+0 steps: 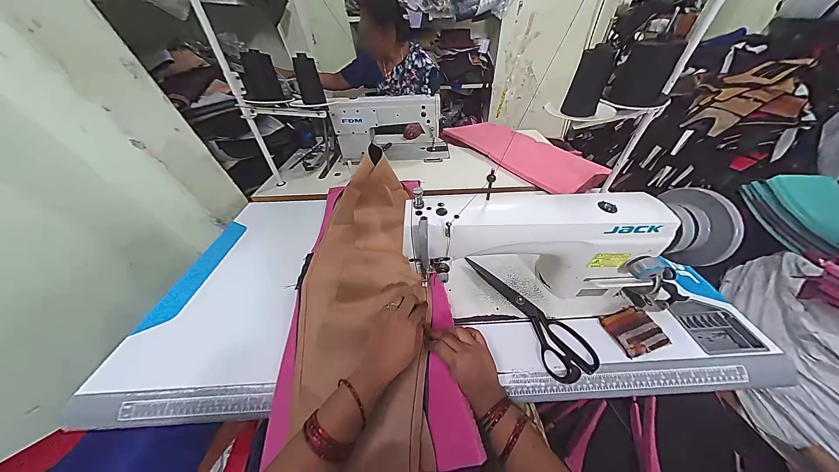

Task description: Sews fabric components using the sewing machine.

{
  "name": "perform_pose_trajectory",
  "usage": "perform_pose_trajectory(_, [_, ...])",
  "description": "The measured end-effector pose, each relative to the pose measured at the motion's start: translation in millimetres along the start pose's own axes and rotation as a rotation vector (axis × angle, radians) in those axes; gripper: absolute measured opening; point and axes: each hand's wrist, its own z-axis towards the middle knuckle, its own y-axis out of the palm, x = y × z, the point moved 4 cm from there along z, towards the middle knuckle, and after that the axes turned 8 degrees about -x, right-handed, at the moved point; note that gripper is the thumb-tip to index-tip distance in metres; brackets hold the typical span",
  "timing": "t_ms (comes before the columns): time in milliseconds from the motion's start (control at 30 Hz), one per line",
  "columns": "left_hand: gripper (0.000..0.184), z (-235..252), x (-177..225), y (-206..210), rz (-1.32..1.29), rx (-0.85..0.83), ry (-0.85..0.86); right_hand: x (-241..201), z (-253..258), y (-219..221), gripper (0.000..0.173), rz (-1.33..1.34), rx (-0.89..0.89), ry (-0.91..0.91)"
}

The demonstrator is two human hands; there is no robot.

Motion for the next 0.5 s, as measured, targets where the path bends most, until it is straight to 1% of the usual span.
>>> perform_pose_trajectory(33, [0.034,-2.1,-0.6,1.6,0.009,0.012,0.006,1.0,1.9,0.6,0.025,0.008,-0.009,0.010])
perform_pose_trajectory(67, [0.036,-1.5,-1.1,1.5,0.024,-0.018,-0.008,1.4,3.9,1.1,0.024,0.010,-0.016,0.015])
perform_pose_trajectory(100, [0.038,1.4,-0.4,-0.7,0.033,-0.098,-0.040,1.5,6.2,1.1,0.023,0.009,-0.017,0.019])
perform_pose_trajectory(133, [0.042,5.3,2.4,-5.4,0.043,-0.218,-0.090,1.7,8.6,0.8,0.023,0.005,-0.017,0.021])
perform_pose_trajectory(167, [0.043,10.3,4.2,-9.1,0.051,-0.274,-0.115,2.4,12.0,0.7,0.022,0.005,-0.022,0.027])
perform_pose_trajectory(200, [0.041,14.7,4.2,-10.3,0.049,-0.265,-0.111,3.2,14.9,1.4,0.021,0.007,-0.032,0.032])
perform_pose_trajectory(233, [0.039,18.8,2.2,-9.6,0.049,-0.221,-0.095,3.9,17.3,2.8,0.021,0.006,-0.047,0.038])
perform_pose_trajectory(267, [0.037,21.8,2.2,-11.0,0.040,-0.231,-0.100,4.3,19.2,4.0,0.020,-0.004,-0.050,0.036])
perform_pose_trajectory(300, [0.039,24.6,4.2,-15.8,0.022,-0.307,-0.133,5.0,21.6,4.9,0.020,-0.019,-0.048,0.037])
perform_pose_trajectory(333, [0.039,27.4,2.9,-16.3,0.008,-0.317,-0.140,5.8,23.7,6.0,0.020,-0.022,-0.052,0.038])
perform_pose_trajectory(433, [0.033,34.6,-7.8,-9.3,-0.069,-0.146,-0.111,10.8,29.9,11.6,0.019,0.005,-0.075,0.068])
perform_pose_trajectory(500, [0.030,38.4,-9.0,-10.5,-0.084,-0.130,-0.152,14.3,35.7,12.4,0.019,0.037,-0.100,0.085])
